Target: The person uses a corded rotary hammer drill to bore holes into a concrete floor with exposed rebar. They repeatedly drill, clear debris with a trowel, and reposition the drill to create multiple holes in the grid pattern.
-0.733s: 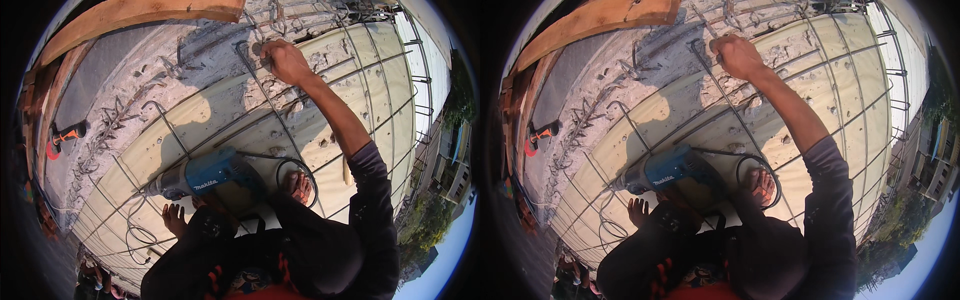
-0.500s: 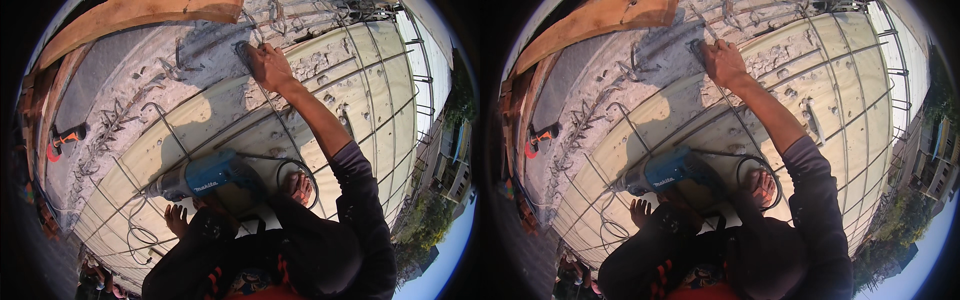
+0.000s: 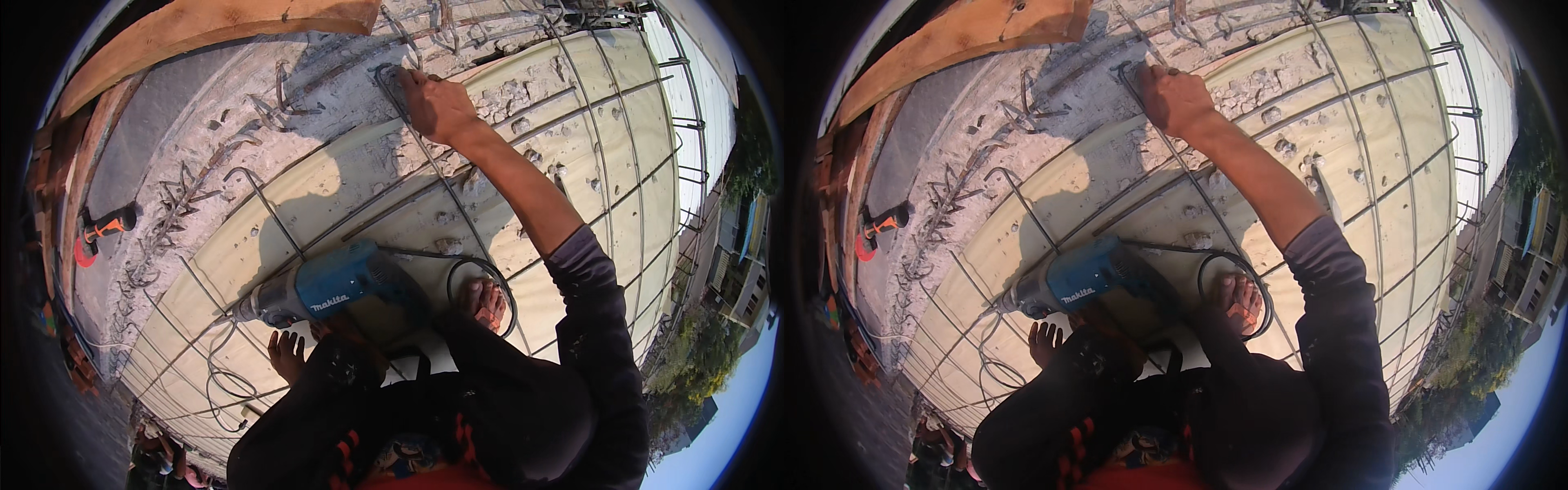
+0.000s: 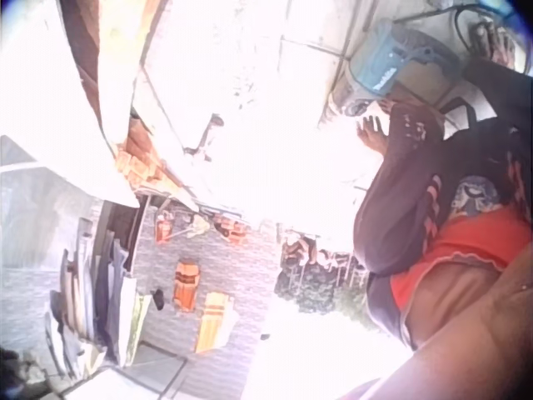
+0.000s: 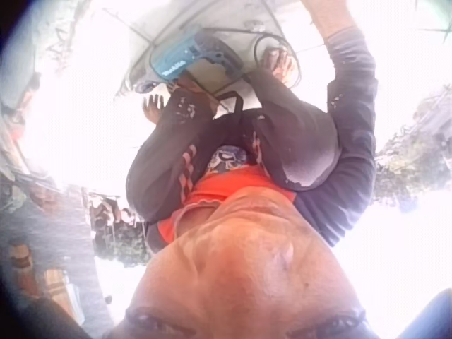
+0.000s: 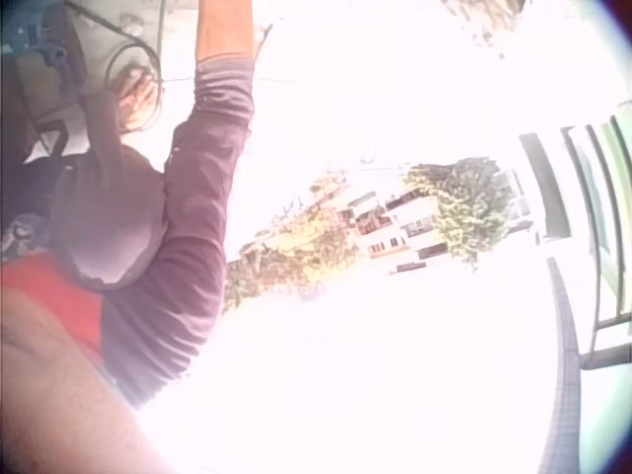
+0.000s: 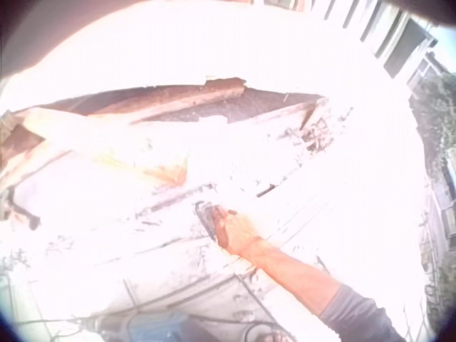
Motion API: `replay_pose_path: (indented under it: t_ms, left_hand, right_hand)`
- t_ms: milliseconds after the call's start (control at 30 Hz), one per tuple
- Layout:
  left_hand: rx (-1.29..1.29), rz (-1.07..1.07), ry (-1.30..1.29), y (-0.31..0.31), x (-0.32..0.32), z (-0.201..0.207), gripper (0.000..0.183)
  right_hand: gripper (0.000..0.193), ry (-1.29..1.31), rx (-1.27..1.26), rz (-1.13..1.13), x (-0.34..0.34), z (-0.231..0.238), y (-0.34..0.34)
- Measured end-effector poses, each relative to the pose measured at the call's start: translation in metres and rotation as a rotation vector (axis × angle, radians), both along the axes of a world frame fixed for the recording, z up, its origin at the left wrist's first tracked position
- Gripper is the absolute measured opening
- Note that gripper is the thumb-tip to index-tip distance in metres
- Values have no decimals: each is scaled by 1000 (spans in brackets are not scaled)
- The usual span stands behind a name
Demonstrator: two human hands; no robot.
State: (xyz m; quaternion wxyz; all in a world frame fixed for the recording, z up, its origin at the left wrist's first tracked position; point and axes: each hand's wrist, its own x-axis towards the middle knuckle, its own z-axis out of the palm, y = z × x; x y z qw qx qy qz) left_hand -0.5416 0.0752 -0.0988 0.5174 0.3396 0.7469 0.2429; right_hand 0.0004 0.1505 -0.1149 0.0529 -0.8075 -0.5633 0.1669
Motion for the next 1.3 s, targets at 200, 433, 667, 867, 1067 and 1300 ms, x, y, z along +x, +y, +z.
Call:
replay_pose_path:
  t_ms: [200, 433, 667, 867, 1067, 1300]
  left_hand:
    - [-18, -26, 24, 0, 1, 0, 45]
    - [-4, -4, 29, 0, -8, 0, 46]
    - [-17, -91, 34, -6, -30, -17, 46]
    - [-80, 74, -6, -3, 2, 4, 45]
    - [-40, -5, 30, -11, -27, -8, 45]
    - [-77, 67, -37, 5, 2, 7, 45]
  right_hand:
    - [33, -107, 110, 66, -2, -11, 0]
    - [32, -229, 133, 291, 26, 17, -17]
    - [30, -524, -342, 381, 7, 5, 8]
    - [35, -632, -456, 519, 1, 3, 13]
    - [38, -82, -80, 306, 2, 17, 4]
    - [52, 200, 265, -76, -17, -23, 1]
